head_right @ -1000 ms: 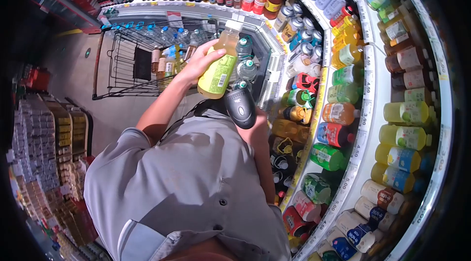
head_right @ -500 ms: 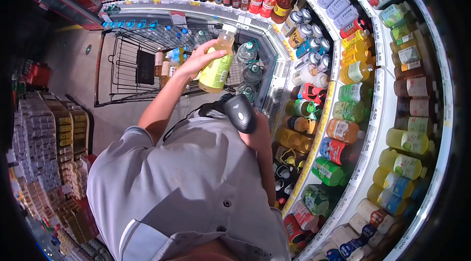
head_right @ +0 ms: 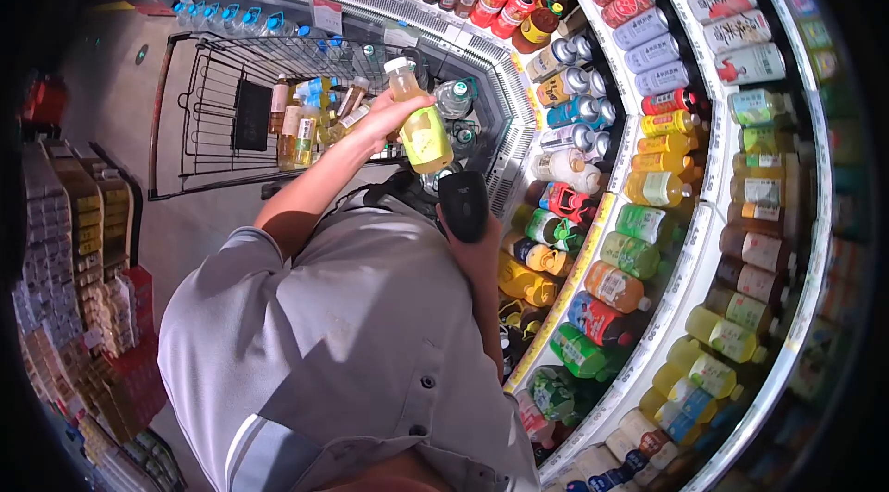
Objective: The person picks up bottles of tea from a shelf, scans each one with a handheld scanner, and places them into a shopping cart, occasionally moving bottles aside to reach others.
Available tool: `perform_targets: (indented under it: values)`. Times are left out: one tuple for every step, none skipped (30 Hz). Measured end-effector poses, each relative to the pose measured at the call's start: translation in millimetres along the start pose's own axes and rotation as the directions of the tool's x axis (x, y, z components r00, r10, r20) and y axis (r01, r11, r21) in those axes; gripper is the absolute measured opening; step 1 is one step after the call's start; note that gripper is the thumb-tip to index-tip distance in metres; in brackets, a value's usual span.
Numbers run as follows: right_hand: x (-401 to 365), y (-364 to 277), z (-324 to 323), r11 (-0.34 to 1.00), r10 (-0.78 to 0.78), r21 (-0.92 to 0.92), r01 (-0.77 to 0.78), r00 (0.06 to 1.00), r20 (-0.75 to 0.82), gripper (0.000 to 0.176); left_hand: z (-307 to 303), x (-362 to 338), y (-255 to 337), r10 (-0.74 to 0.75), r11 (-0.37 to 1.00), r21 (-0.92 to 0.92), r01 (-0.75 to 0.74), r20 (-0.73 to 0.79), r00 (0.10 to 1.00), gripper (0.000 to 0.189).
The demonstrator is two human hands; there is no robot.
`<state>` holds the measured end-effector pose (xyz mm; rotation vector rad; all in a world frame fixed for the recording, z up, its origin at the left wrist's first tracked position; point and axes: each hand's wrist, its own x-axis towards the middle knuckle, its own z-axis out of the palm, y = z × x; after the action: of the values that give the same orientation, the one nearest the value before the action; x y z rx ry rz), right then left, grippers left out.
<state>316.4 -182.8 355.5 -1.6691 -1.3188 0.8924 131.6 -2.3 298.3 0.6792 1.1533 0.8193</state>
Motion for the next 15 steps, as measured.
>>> perform_targets:
  values:
    - [4, -4, 2, 1.0, -0.001, -0.007, 0.001, 1.0, 0.01, 0.029, -3, 5, 2, -0.014, 1.0, 0.021, 0.014, -0.016, 1.0, 0.041]
    - [9, -8, 4, 1.0, 0.026, -0.005, -0.026, 0.999, 0.026, 0.029, -6, 11, 3, -0.012, 1.0, 0.011, 0.012, -0.02, 1.0, 0.041]
    - [15, -10, 5, 0.999, 0.054, -0.003, -0.054, 0.998, 0.038, 0.029, -11, 17, 1, -0.012, 0.999, 0.033, 0.013, -0.023, 1.0, 0.047]
    - [20, -10, 5, 0.999, 0.051, -0.007, -0.051, 0.998, 0.037, 0.029, -14, 25, -1, -0.012, 0.998, 0.057, 0.013, -0.023, 1.0, 0.052]
    - [26, -9, 6, 0.999, 0.052, -0.003, -0.052, 0.997, 0.055, 0.029, -17, 35, -6, -0.004, 0.999, 0.054, 0.006, -0.041, 0.999, 0.053]
    - [30, -7, 6, 0.998, 0.055, 0.003, -0.055, 0.996, 0.071, 0.028, -17, 39, -2, -0.004, 0.999, 0.054, 0.005, -0.035, 0.999, 0.053]
    - [35, -6, 6, 0.998, 0.057, 0.003, -0.057, 0.996, 0.065, 0.028, -18, 42, 2, -0.016, 0.998, 0.054, 0.018, -0.039, 0.999, 0.053]
    - [39, -5, 6, 0.996, 0.084, 0.014, -0.085, 0.994, 0.071, 0.033, -18, 44, 7, -0.028, 0.998, 0.056, 0.031, -0.042, 0.999, 0.053]
    - [44, -2, 5, 0.993, 0.109, 0.026, -0.111, 0.991, 0.072, 0.038, -16, 46, 12, -0.052, 0.997, 0.055, 0.054, -0.047, 0.998, 0.051]
    - [46, 7, 8, 0.993, 0.112, 0.03, -0.113, 0.993, 0.046, 0.038, -18, 53, 11, -0.052, 0.998, 0.036, 0.053, -0.036, 0.998, 0.05]
    - [44, 21, 11, 0.986, 0.166, -0.033, -0.165, 0.986, 0.026, 0.036, -17, 63, 7, -0.048, 0.999, 0.022, 0.048, -0.003, 0.999, 0.049]
    - [44, 26, 8, 0.971, 0.218, -0.09, -0.22, 0.975, -0.029, 0.034, -15, 75, -1, -0.018, 0.995, -0.098, 0.022, 0.034, 0.999, 0.046]
    - [46, 15, 2, 0.985, 0.166, -0.045, -0.167, 0.986, -0.011, 0.037, -11, 78, 6, 0.015, 0.994, -0.113, -0.005, 0.083, 0.996, 0.046]
    - [49, 3, -3, 0.995, 0.104, -0.003, -0.104, 0.995, -0.009, 0.039, -3, 80, 13, 0.042, 0.993, -0.114, -0.03, 0.104, 0.994, 0.044]
    - [51, 3, -3, 0.991, 0.12, 0.067, -0.118, 0.993, -0.021, 0.041, 6, 86, 19, 0.029, 1.0, -0.015, -0.028, 0.078, 0.997, 0.043]
